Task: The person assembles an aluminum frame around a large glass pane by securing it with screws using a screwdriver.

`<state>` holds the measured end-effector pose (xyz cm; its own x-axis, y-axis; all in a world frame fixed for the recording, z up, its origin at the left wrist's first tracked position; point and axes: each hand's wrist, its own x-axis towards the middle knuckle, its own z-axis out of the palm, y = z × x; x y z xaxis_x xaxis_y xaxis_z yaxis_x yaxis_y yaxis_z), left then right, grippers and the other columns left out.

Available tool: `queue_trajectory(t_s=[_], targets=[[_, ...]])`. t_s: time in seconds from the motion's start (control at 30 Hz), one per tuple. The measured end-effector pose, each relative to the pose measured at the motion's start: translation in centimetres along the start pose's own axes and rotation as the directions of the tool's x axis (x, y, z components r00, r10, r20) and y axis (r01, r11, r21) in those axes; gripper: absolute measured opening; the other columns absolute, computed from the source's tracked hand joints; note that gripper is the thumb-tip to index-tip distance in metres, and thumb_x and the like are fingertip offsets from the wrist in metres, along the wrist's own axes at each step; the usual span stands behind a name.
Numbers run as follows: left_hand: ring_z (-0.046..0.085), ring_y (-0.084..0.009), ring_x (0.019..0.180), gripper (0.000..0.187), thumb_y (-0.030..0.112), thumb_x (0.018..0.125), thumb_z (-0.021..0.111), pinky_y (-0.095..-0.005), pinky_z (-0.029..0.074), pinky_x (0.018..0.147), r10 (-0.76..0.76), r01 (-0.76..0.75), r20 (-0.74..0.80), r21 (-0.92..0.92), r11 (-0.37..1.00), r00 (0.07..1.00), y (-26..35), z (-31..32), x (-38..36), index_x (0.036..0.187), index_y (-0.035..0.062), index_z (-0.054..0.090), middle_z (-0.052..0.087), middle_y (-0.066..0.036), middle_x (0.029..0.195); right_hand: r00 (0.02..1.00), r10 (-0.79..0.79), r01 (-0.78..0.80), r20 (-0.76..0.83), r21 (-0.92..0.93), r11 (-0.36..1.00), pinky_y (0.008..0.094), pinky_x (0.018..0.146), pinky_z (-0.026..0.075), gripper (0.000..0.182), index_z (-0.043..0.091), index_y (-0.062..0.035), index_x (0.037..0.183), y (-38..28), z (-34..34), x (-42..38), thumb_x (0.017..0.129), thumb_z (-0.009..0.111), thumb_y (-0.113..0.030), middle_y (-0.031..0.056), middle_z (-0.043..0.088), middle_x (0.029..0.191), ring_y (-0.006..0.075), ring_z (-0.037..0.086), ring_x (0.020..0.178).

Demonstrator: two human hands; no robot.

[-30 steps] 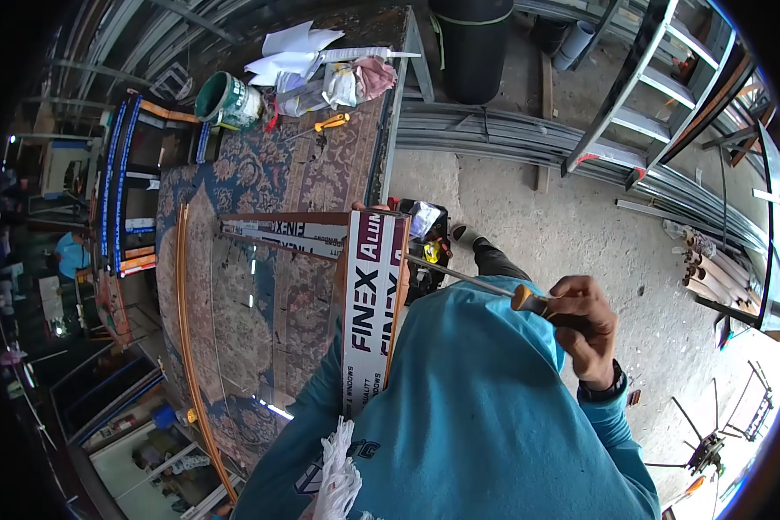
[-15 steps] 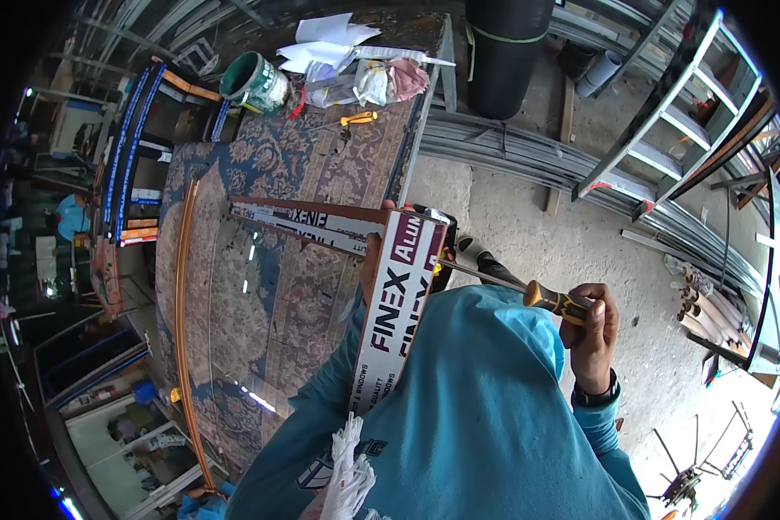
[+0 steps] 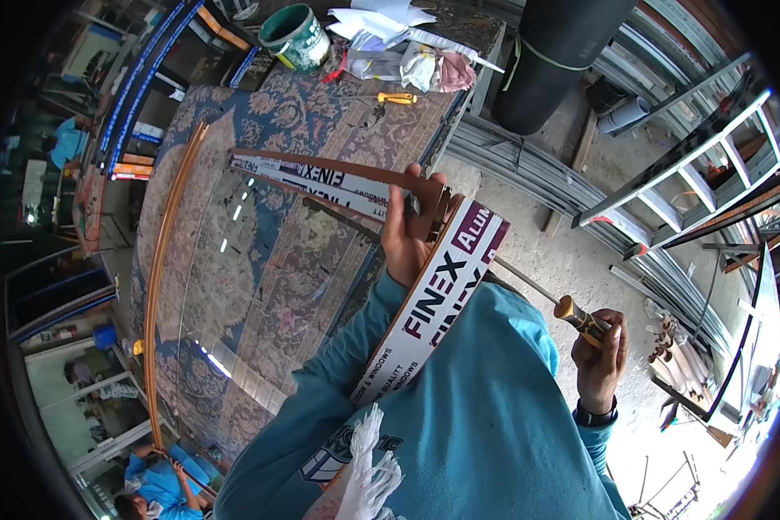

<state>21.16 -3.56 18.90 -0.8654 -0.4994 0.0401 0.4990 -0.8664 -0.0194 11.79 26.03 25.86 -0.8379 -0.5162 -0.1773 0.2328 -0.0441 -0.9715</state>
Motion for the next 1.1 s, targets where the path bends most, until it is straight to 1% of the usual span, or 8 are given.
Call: queue_trajectory(t_s=[0.07,0.13,0.23,0.27,0.43,0.5,0.7,1.1], targets=[[0.048,-0.0393,0.125,0.046,0.043,0.103,0.033,-0.0609,0.039,0.104,0.017,-0.017,-0.023,-0.017,1.000,1.000,-0.1,0.8,0.3,0.137,0.0139,0.042,0.050,-0.010,0.133,1.000,0.010,-0.010,0.000,-0.005,1.000,0.0212,0.041,0.026,0.038,0.050,-0.0027,0.106,0.0,0.0,0.0,0.102,0.044,-0.040,-0.0027,0.041,0.057,0.0042,0.034,0.044],[0.057,-0.0340,0.112,0.038,0.041,0.101,0.043,-0.0534,0.060,0.082,0.111,-0.099,-0.131,0.091,0.991,0.985,-0.4,2.2,0.8,0.130,0.0167,0.045,0.056,-0.009,0.121,1.000,0.024,-0.024,-0.003,0.006,1.000,0.0211,0.042,0.027,0.037,0.050,-0.0034,0.107,0.0,0.1,0.0,0.102,0.043,-0.040,-0.0025,0.040,0.058,0.0044,0.035,0.046],[0.057,-0.0355,0.111,0.036,0.037,0.100,0.046,-0.0548,0.060,0.081,0.115,-0.095,-0.156,0.135,0.986,0.981,0.0,2.4,0.8,0.129,0.0152,0.046,0.057,-0.010,0.120,0.999,0.017,-0.017,0.038,0.005,1.000,0.0203,0.042,0.026,0.035,0.049,-0.0052,0.109,0.2,0.0,0.1,0.105,0.037,-0.037,-0.0034,0.039,0.060,0.0038,0.033,0.047],[0.047,-0.0426,0.125,0.038,0.033,0.101,0.044,-0.0625,0.039,0.104,0.017,-0.017,0.031,-0.007,1.000,0.999,0.8,1.1,0.8,0.133,0.0122,0.045,0.053,-0.013,0.128,0.999,0.020,-0.020,0.036,0.001,1.000,0.0203,0.042,0.026,0.035,0.049,-0.0052,0.109,0.2,-0.1,0.1,0.105,0.037,-0.037,-0.0034,0.039,0.060,0.0038,0.033,0.047],[0.050,-0.0385,0.123,0.035,0.027,0.100,0.046,-0.0583,0.043,0.103,0.044,-0.038,-0.062,0.086,0.996,0.997,0.7,1.3,0.2,0.131,0.0113,0.046,0.055,-0.012,0.125,0.998,-0.004,0.005,0.061,-0.007,1.000,0.0197,0.044,0.026,0.035,0.048,-0.0048,0.109,0.2,-0.2,0.3,0.105,0.037,-0.038,-0.0035,0.039,0.061,0.0036,0.033,0.048],[0.050,-0.0373,0.123,0.035,0.025,0.100,0.046,-0.0562,0.043,0.104,0.032,-0.032,0.004,0.076,0.997,0.999,0.7,1.3,0.3,0.131,0.0113,0.045,0.055,-0.011,0.124,0.999,0.018,-0.018,0.050,0.000,1.000,0.0196,0.044,0.027,0.036,0.048,-0.0047,0.109,0.2,-0.2,0.2,0.104,0.037,-0.038,-0.0034,0.039,0.061,0.0037,0.034,0.048],[0.050,-0.0368,0.124,0.035,0.020,0.099,0.045,-0.0573,0.043,0.103,0.043,-0.040,-0.015,0.144,0.989,0.999,0.5,0.7,0.2,0.133,0.0112,0.044,0.053,-0.012,0.129,1.000,0.010,-0.010,0.027,0.004,1.000,0.0193,0.044,0.027,0.035,0.048,-0.0047,0.109,0.2,-0.2,0.2,0.104,0.037,-0.038,-0.0029,0.041,0.062,0.0034,0.034,0.049],[0.044,-0.0374,0.130,0.039,0.017,0.099,0.042,-0.0578,0.042,0.106,0.040,-0.042,0.031,0.081,0.996,0.999,0.3,1.0,-0.5,0.137,0.0106,0.038,0.050,-0.013,0.133,1.000,0.024,-0.024,0.004,0.003,1.000,0.0204,0.042,0.027,0.037,0.050,-0.0043,0.105,0.1,0.0,0.1,0.102,0.043,-0.040,-0.0022,0.042,0.059,0.0046,0.037,0.046]])
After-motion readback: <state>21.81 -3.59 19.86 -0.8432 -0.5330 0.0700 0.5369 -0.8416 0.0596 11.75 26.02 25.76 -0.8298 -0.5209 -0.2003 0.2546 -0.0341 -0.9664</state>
